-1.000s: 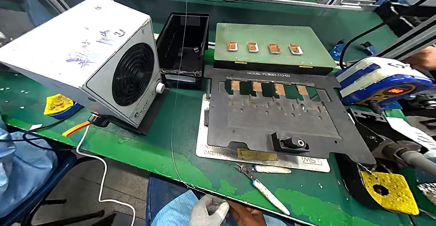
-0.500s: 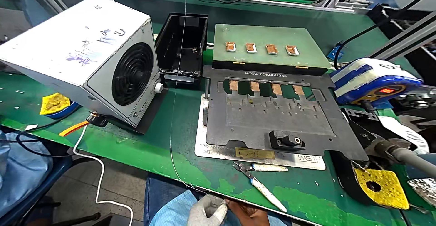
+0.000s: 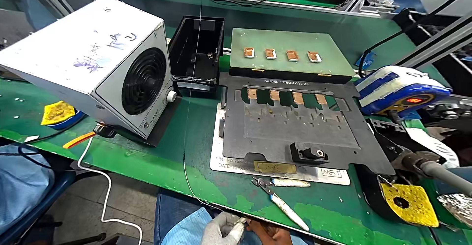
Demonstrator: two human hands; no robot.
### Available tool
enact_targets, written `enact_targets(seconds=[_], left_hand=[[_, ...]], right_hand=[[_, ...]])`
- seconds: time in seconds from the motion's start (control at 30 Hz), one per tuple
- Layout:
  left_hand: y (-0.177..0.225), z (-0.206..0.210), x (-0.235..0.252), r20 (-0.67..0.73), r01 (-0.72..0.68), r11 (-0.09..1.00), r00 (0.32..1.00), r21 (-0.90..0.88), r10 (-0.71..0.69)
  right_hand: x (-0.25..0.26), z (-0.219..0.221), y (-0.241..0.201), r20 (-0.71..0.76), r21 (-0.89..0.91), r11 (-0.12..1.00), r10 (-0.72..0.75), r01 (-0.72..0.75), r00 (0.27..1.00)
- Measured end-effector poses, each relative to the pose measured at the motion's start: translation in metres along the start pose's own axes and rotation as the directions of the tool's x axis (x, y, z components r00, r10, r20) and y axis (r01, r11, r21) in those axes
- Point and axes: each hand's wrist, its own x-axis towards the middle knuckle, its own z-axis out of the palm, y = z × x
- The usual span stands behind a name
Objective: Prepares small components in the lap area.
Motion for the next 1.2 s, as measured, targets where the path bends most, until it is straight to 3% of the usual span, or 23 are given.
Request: enact_targets(seconds=[0.4, 0.57, 1.2], left_hand=[[-0.006, -0.001, 0.001, 0.048, -0.021, 1.000, 0.999, 0.001, 0.021], [-0.006, -0.002, 0.003, 0.026, -0.007, 1.000, 1.000, 0.024, 0.007], [-0.006, -0.001, 0.003, 0.030, -0.013, 1.000, 0.999, 0.024, 0.012]], right_hand=[[0.006, -0.004, 0.012, -0.026, -0.057, 0.998, -0.026, 0.025, 0.999], [0.002, -0.002, 0.005, 0.067, -0.042, 0.999, 0.004, -0.001, 0.998], [0.006, -0.002, 0.012, 0.010, -0.057, 0.998, -0.041, 0.041, 0.999]])
